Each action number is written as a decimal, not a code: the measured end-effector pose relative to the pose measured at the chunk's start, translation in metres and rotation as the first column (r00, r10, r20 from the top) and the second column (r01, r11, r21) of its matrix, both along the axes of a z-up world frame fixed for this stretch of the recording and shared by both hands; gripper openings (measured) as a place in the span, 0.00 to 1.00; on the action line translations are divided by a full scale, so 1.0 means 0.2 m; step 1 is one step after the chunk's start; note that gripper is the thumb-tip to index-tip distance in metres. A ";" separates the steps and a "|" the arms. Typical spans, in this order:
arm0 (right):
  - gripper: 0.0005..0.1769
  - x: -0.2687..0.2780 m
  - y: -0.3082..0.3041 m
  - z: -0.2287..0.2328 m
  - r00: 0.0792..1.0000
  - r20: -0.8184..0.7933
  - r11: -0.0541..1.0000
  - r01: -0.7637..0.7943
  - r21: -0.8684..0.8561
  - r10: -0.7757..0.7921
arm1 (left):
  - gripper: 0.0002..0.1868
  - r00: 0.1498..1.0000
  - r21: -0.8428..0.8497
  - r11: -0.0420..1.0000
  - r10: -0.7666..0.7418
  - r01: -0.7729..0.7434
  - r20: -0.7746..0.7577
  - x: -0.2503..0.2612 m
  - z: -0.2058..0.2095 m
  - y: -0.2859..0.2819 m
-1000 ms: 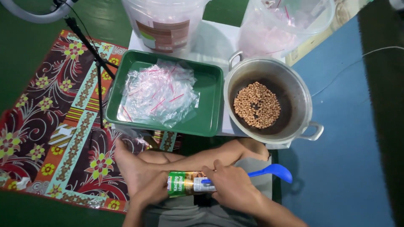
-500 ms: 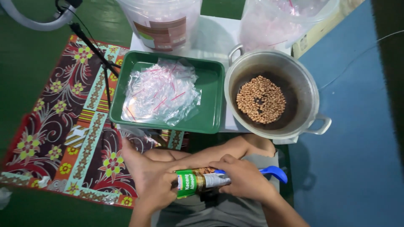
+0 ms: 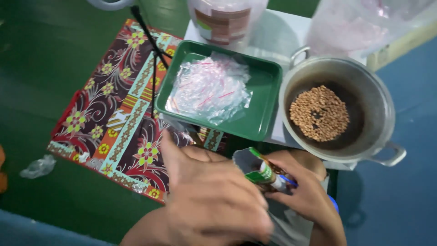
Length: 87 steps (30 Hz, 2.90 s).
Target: Scooping roasted peanuts from a metal pot into small plastic zip-lock bags and sealing them.
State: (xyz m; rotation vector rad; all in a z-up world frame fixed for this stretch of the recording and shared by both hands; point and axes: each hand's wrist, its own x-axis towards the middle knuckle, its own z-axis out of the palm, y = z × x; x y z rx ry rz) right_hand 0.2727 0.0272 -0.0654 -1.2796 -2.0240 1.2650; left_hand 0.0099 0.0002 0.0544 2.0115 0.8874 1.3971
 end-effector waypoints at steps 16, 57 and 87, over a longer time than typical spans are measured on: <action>0.45 0.08 -0.02 -0.13 0.981 0.126 0.970 0.168 -0.175 -0.147 | 0.12 0.895 -0.381 0.809 -0.402 0.447 0.195 0.06 -0.07 0.01; 0.38 -0.03 -0.15 -0.03 0.701 0.703 0.969 -0.237 0.073 0.119 | 0.19 0.913 -0.746 0.635 -0.397 0.201 -0.093 -0.05 -1.35 -0.21; 0.42 -0.04 -0.07 -0.08 0.997 0.061 0.993 -0.032 -0.110 0.038 | 0.07 0.431 -0.483 0.790 0.311 0.379 0.847 -0.36 -1.30 -0.17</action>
